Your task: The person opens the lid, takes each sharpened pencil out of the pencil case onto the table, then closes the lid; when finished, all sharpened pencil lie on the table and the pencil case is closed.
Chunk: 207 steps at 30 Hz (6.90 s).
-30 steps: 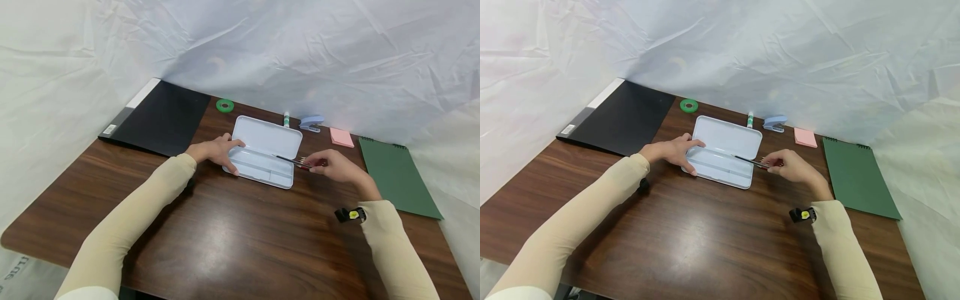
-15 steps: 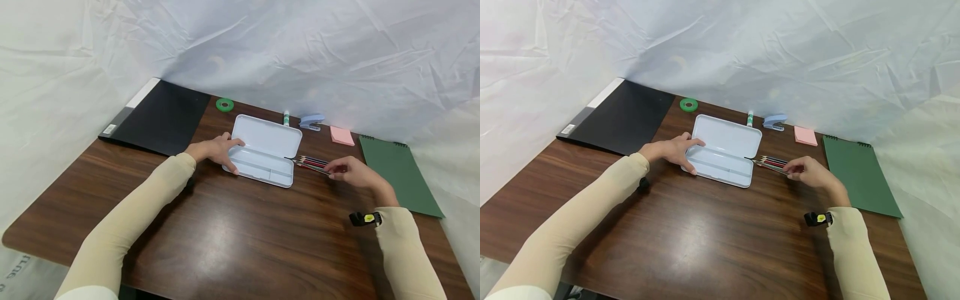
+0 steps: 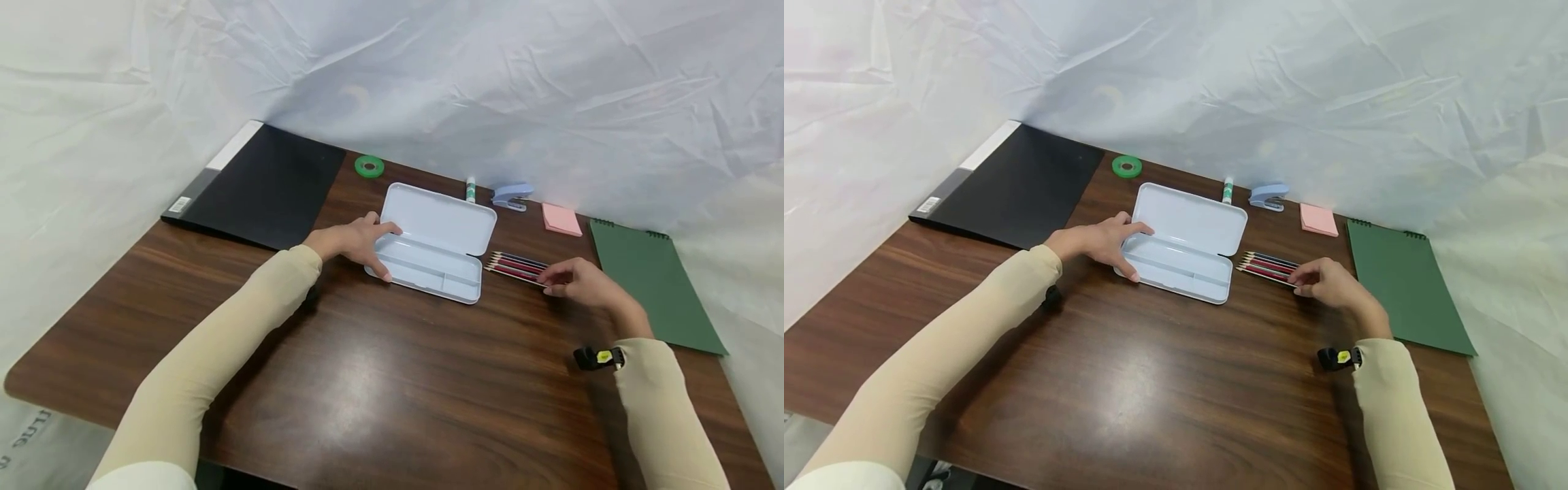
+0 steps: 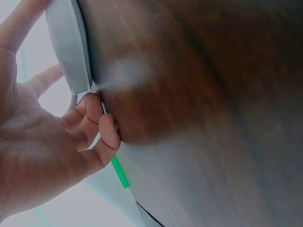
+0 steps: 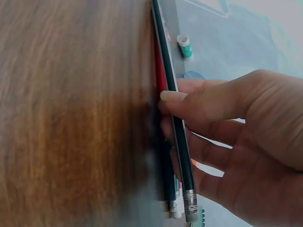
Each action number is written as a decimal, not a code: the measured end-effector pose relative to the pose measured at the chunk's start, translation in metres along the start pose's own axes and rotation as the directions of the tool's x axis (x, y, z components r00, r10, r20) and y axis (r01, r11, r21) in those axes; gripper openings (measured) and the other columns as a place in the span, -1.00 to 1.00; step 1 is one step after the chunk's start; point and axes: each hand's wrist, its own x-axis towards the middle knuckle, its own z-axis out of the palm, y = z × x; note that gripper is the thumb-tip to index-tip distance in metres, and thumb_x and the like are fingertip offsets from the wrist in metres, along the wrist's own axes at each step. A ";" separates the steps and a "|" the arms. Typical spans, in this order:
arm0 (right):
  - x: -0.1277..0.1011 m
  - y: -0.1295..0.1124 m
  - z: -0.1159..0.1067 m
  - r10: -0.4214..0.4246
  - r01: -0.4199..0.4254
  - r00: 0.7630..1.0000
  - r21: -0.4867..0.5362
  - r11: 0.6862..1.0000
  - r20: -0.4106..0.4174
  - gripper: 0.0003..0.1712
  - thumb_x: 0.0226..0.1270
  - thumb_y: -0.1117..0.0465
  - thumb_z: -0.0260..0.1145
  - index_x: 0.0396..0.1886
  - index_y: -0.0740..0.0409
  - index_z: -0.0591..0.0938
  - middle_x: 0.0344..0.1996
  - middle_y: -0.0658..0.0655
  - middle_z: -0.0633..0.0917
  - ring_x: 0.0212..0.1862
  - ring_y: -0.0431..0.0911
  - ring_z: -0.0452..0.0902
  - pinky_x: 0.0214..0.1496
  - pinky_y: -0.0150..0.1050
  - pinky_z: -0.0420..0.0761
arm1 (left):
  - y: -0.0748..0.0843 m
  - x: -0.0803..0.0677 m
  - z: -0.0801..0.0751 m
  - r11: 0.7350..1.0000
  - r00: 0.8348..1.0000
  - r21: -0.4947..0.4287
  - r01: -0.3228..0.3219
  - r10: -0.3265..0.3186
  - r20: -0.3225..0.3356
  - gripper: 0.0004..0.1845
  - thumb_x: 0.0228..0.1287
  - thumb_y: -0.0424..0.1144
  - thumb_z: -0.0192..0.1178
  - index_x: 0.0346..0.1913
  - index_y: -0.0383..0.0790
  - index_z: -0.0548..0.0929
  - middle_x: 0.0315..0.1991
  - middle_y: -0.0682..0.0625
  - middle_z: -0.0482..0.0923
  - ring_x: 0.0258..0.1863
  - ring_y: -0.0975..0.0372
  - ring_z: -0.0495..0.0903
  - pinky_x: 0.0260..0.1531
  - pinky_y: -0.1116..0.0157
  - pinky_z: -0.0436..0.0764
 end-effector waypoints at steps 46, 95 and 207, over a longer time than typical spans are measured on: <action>0.045 -0.094 0.018 -0.208 0.219 0.929 0.000 0.976 -0.306 -0.77 0.37 0.31 0.33 -0.02 0.27 0.69 -0.23 0.21 0.72 -0.22 0.00 0.56 -0.15 -0.34 0.54 | -0.002 0.000 0.001 1.000 1.000 -0.022 0.008 -0.007 0.005 0.06 0.01 0.21 0.49 0.54 0.17 0.14 0.35 -0.20 0.08 0.32 0.01 0.23 0.28 0.05 0.37; 0.088 -0.154 0.057 -0.307 0.311 0.946 -0.017 0.950 0.102 -0.72 0.31 0.40 0.29 0.00 0.24 0.69 -0.28 0.19 0.65 -0.24 -0.01 0.47 -0.11 -0.11 0.50 | 0.001 0.001 0.000 1.000 1.000 0.006 0.025 -0.025 0.003 0.06 -0.02 0.27 0.48 0.52 0.19 0.15 0.32 -0.17 0.10 0.28 0.01 0.24 0.26 0.05 0.38; 0.010 -0.033 0.015 -0.066 0.047 0.953 -0.072 0.996 -0.296 -0.73 0.37 0.37 0.29 0.03 0.34 0.63 -0.22 0.31 0.71 -0.19 0.12 0.59 -0.15 0.05 0.58 | -0.002 0.001 0.001 1.000 1.000 -0.011 0.001 -0.001 0.001 0.07 0.00 0.23 0.48 0.54 0.16 0.14 0.33 -0.19 0.10 0.29 0.02 0.24 0.27 0.06 0.37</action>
